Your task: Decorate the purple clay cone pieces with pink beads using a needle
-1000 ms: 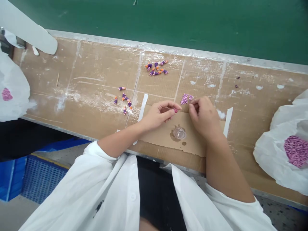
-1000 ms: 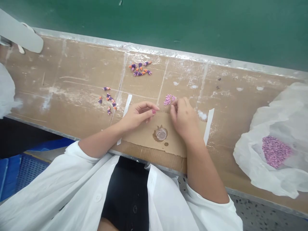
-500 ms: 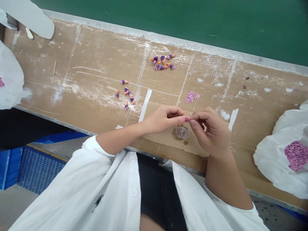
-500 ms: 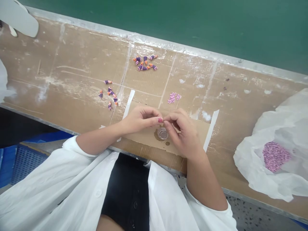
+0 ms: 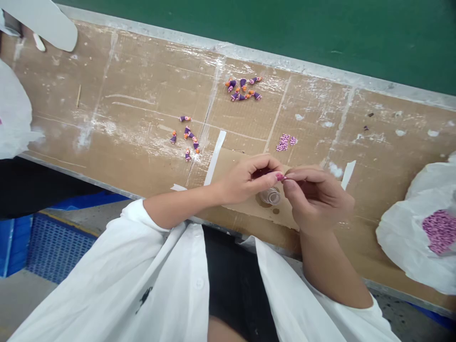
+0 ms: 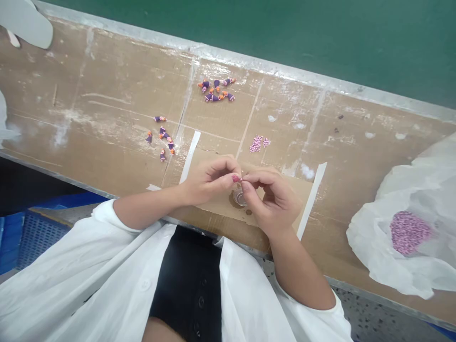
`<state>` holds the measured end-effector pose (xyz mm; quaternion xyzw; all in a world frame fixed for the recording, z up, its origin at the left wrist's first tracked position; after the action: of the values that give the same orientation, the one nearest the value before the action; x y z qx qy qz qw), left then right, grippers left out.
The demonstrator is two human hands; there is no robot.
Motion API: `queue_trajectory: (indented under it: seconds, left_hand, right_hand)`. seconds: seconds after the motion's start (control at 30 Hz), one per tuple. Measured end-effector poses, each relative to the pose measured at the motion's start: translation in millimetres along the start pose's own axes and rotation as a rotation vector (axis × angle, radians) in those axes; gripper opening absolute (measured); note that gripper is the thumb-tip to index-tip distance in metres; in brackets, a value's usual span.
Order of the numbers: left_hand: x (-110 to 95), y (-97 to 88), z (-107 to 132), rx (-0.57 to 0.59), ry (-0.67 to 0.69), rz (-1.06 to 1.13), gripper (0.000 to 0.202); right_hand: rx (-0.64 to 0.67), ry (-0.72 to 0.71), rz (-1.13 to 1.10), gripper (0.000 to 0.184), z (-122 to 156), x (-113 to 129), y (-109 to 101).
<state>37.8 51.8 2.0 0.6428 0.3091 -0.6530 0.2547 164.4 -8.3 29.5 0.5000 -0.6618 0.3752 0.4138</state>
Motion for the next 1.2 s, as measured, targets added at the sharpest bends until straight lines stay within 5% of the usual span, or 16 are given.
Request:
queue_trajectory:
  seconds: [0.2, 0.33, 0.47, 0.67, 0.8, 1.03, 1.2]
  left_hand:
    - [-14, -4.1, 6, -0.141, 0.368, -0.361, 0.029]
    - [-21, -2.9, 10, -0.149, 0.485, -0.448, 0.025]
    - [-15, -8.0, 6, -0.136, 0.412, -0.363, 0.028]
    - [4, -13.1, -4, -0.090, 0.146, -0.059, 0.034]
    - [14, -9.3, -6, -0.069, 0.009, 0.143, 0.040]
    - [21, -3.8, -5, -0.016, -0.172, 0.357, 0.053]
    - [22, 11.7, 2, 0.121, -0.364, 0.612, 0.050]
  right_hand:
    - [0.050, -0.070, 0.023, 0.014, -4, 5, 4]
    - [0.127, -0.106, 0.007, 0.017, -8, 8, 3]
    - [0.256, -0.146, 0.058, 0.018, -15, 19, -9]
    - [0.700, -0.114, 0.516, 0.017, -1, 22, -3]
    - [0.781, -0.162, 0.595, 0.021, 9, 18, 9]
    - [0.744, -0.141, 0.566, 0.021, 5, 21, 10]
    - [0.297, -0.150, 0.313, 0.026, -10, 37, -4]
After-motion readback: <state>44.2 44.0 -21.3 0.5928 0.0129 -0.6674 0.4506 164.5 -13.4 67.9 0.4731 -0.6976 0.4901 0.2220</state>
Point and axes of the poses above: each hand's wrist, its own z-axis away from the middle knuckle, its own y-axis out of the palm, x = y × z, the point moved 7 cm from there along -z, towards the middle knuckle, and after that the axes turned 13 degrees about -z, right-handed, at the moved point
